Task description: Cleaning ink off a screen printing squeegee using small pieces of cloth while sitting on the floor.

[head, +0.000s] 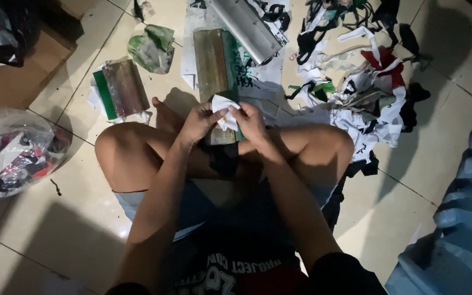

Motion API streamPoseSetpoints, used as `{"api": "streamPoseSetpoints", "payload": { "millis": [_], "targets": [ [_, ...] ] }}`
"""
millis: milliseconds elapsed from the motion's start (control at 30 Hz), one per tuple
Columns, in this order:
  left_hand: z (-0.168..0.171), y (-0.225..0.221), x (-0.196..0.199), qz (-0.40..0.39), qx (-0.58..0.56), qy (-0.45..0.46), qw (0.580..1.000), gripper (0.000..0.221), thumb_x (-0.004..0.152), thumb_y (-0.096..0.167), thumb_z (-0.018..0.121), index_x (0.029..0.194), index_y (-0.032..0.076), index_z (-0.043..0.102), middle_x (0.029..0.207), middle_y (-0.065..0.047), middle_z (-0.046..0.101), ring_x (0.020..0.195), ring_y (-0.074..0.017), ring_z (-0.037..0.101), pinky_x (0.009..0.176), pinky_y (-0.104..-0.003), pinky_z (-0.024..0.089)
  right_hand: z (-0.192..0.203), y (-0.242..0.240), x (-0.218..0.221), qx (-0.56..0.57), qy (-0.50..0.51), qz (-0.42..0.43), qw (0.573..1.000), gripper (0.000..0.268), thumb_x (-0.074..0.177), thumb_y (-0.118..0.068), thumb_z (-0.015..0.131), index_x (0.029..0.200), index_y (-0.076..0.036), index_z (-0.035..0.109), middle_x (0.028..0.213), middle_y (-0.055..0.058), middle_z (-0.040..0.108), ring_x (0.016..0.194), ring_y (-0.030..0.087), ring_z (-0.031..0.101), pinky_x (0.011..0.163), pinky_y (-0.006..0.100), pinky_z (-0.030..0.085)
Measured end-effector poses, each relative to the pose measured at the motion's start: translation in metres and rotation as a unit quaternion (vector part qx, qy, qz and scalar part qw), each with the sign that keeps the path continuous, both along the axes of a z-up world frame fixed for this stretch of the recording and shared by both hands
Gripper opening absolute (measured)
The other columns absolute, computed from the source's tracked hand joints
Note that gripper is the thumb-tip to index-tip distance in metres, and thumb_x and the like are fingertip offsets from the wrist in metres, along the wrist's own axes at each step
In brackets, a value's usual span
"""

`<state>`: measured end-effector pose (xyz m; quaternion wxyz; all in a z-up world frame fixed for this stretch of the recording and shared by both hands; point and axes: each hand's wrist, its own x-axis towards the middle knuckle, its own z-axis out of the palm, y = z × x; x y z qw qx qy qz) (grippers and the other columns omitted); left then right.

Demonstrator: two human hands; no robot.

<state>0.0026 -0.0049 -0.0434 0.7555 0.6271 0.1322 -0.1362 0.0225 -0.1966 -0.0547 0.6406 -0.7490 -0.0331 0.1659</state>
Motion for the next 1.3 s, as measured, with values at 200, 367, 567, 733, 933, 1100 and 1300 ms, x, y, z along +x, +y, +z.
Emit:
{"api": "streamPoseSetpoints", "payload": {
  "millis": [200, 367, 567, 733, 933, 1100, 1300],
  "targets": [
    [0.038, -0.007, -0.001, -0.041, -0.049, -0.072, 0.995, 0.051, 0.094, 0.009, 0.080, 0.133, -0.010, 0.052, 0.098, -0.018, 0.062, 0.096, -0.0254, 0.059, 0.081, -0.036, 0.057, -0.002, 0.002, -0.001, 0.113, 0.089, -0.070, 0.987, 0.061, 0.103, -0.043, 0.073, 0.124, 0.013, 0.061, 0.090, 0.008, 0.062, 0.082, 0.014, 0.061, 0.079, 0.040, 0.056],
    [0.066, -0.009, -0.010, -0.099, -0.047, 0.092, 0.990, 0.085, 0.095, 0.052, 0.074, 0.141, -0.014, 0.047, 0.122, -0.029, 0.059, 0.100, -0.0319, 0.065, 0.088, -0.046, 0.059, -0.003, 0.006, -0.001, 0.240, 0.127, -0.089, 0.958, 0.023, 0.101, -0.019, 0.072, 0.099, 0.002, 0.063, 0.077, 0.002, 0.047, 0.060, 0.013, 0.063, 0.050, 0.023, 0.055],
    [0.063, -0.006, -0.008, -0.082, -0.033, 0.028, 0.996, 0.042, 0.091, 0.024, 0.085, 0.110, -0.009, 0.067, 0.092, -0.020, 0.069, 0.079, -0.0234, 0.070, 0.066, -0.042, 0.065, 0.027, 0.004, -0.003, 0.236, 0.205, -0.134, 0.941, 0.018, 0.090, -0.008, 0.080, 0.103, -0.001, 0.070, 0.080, -0.001, 0.046, 0.058, 0.012, 0.066, 0.050, 0.023, 0.059],
    [0.026, 0.000, -0.004, -0.038, -0.032, 0.009, 0.999, 0.019, 0.099, 0.010, 0.068, 0.103, -0.009, 0.066, 0.083, -0.018, 0.067, 0.072, -0.0225, 0.071, 0.063, -0.039, 0.063, 0.020, -0.019, 0.011, 0.197, 0.176, -0.150, 0.953, 0.024, 0.096, -0.007, 0.069, 0.119, 0.001, 0.067, 0.088, 0.009, 0.058, 0.068, 0.023, 0.073, 0.061, 0.042, 0.067],
    [-0.026, 0.007, 0.004, 0.144, 0.280, -0.077, 0.946, 0.028, 0.107, 0.023, 0.059, 0.111, -0.003, 0.068, 0.101, -0.029, 0.067, 0.100, -0.0428, 0.070, 0.084, -0.051, 0.057, 0.068, -0.031, 0.024, -0.165, -0.180, -0.122, 0.962, 0.024, 0.091, -0.014, 0.071, 0.113, -0.011, 0.078, 0.087, 0.017, 0.072, 0.090, 0.037, 0.074, 0.071, 0.044, 0.059],
    [-0.040, -0.010, 0.027, 0.082, 0.316, 0.122, 0.937, 0.056, 0.106, 0.042, 0.059, 0.152, 0.018, 0.037, 0.138, -0.025, 0.051, 0.129, -0.0412, 0.060, 0.108, -0.057, 0.050, 0.067, -0.002, -0.002, -0.291, -0.222, 0.073, 0.928, 0.028, 0.102, -0.030, 0.059, 0.115, -0.012, 0.077, 0.071, 0.010, 0.073, 0.067, 0.027, 0.074, 0.062, 0.040, 0.056],
    [0.000, -0.024, 0.016, 0.019, 0.315, 0.174, 0.933, 0.071, 0.109, 0.040, 0.047, 0.162, 0.011, 0.009, 0.142, -0.032, 0.055, 0.133, -0.0466, 0.058, 0.110, -0.062, 0.046, 0.051, -0.004, -0.007, -0.303, -0.101, 0.162, 0.934, 0.029, 0.110, -0.020, 0.048, 0.131, -0.005, 0.064, 0.113, 0.021, 0.072, 0.104, 0.041, 0.071, 0.084, 0.051, 0.059]
  ]
}}
